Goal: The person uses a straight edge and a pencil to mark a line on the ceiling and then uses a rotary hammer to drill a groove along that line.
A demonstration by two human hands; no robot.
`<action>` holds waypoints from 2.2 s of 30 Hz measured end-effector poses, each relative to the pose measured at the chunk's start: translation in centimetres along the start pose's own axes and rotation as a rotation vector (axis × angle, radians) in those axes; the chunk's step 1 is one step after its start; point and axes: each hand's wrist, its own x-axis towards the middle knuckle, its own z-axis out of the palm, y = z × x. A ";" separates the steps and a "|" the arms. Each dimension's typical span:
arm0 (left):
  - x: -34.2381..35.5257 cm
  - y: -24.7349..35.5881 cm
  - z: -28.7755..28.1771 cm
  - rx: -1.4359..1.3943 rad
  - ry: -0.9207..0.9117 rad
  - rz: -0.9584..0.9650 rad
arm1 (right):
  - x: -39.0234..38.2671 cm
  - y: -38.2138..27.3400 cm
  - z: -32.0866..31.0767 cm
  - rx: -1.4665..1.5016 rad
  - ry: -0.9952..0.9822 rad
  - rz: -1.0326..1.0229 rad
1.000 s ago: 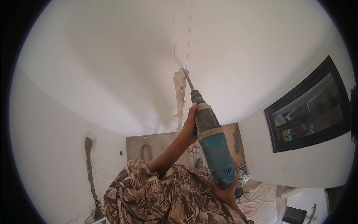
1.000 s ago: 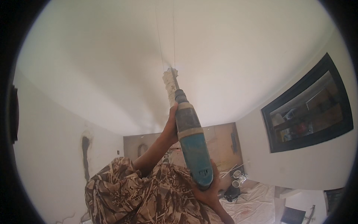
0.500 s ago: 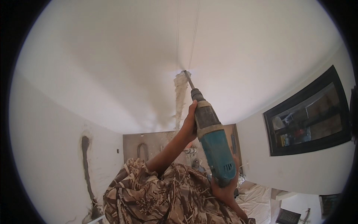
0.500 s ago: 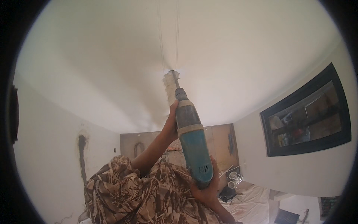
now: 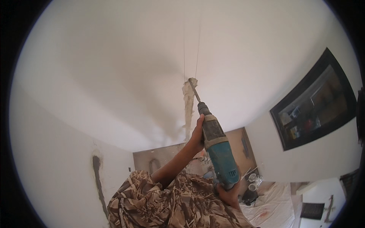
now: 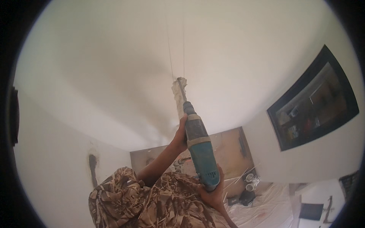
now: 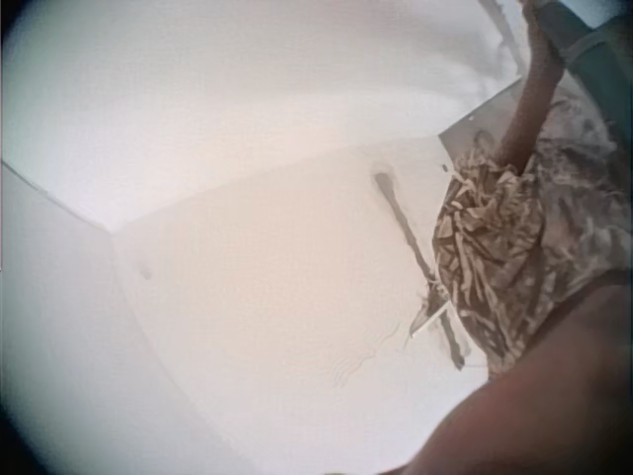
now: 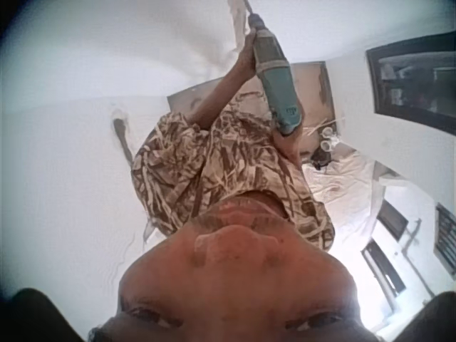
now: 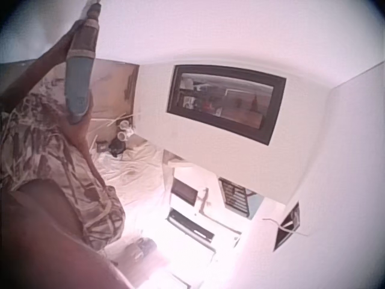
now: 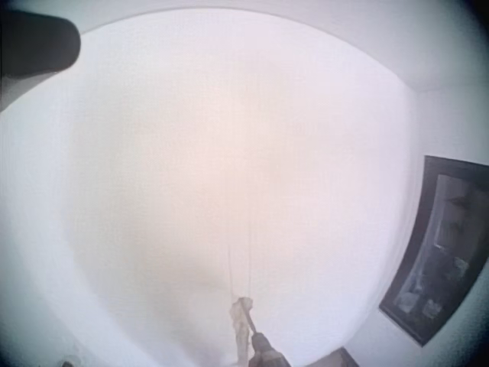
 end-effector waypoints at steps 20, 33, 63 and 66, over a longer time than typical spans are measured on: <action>-5.1 1.2 1.1 0.012 -0.060 -0.049 | -4.7 -0.1 2.0 -0.010 -0.071 -0.059; -6.4 0.8 1.2 0.100 0.033 -0.105 | -6.5 -0.3 2.1 -0.027 -0.052 -0.035; -6.1 2.8 1.8 0.191 -0.026 -0.115 | -6.3 0.2 5.2 0.074 0.032 -0.075; -4.9 3.7 2.0 0.214 -0.053 -0.107 | -3.6 -1.3 5.2 0.047 0.047 -0.081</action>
